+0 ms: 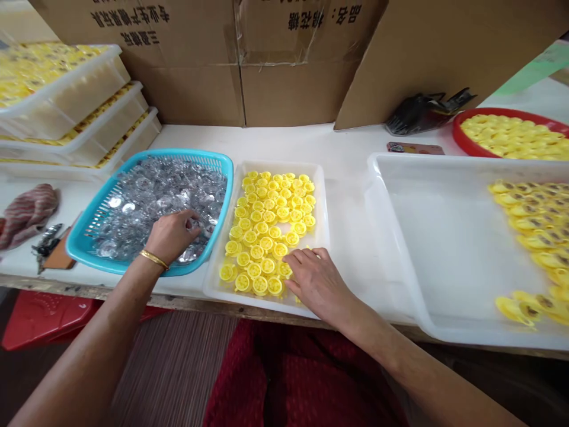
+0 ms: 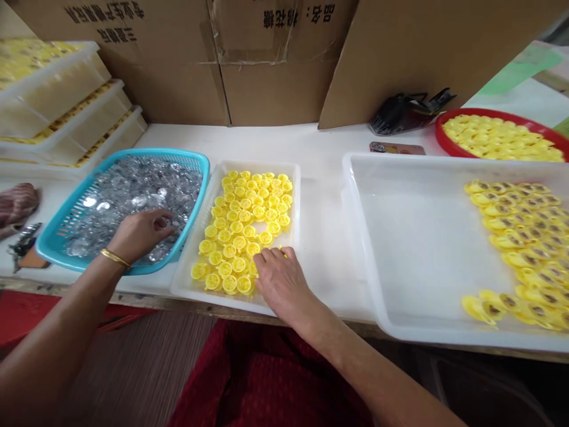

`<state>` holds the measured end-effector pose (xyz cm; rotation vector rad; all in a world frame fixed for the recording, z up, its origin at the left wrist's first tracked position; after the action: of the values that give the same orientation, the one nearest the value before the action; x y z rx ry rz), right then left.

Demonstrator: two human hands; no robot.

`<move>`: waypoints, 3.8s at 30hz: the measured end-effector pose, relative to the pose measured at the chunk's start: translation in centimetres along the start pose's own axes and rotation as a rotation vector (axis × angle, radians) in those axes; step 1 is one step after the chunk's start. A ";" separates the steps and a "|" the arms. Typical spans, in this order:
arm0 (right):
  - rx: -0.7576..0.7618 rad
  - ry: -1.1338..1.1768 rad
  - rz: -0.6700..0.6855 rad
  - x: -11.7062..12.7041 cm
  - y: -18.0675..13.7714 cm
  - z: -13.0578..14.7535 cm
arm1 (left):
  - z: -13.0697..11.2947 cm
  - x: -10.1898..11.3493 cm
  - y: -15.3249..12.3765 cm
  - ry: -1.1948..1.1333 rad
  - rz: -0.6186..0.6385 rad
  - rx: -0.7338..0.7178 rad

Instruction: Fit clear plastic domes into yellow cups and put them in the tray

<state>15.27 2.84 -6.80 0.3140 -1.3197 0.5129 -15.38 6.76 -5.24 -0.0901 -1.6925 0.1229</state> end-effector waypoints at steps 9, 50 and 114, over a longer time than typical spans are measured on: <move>0.059 0.166 -0.243 -0.3 -1.7 -2.4 | 0.7 -0.1 -2.1 -0.741 -0.233 0.005; -0.287 0.722 0.013 1.0 -1.5 -1.8 | -10.3 -0.1 -4.5 -0.691 0.074 -0.275; -0.414 1.272 -0.240 2.8 -3.4 -4.2 | -20.4 -4.5 -3.0 -0.309 0.208 -0.541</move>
<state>21.03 2.50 -4.79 -0.2061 -0.1168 0.1371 5.50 3.74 -6.71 -0.6816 -1.9838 -0.1789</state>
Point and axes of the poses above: each hand's wrist, its own y-axis towards the middle knuckle, its own x-axis out of the back of the hand, z = x × y, the point moved 1 cm from there along y, towards the middle knuckle, and after that the axes turned 7 degrees about -x, right-handed, at the moved point
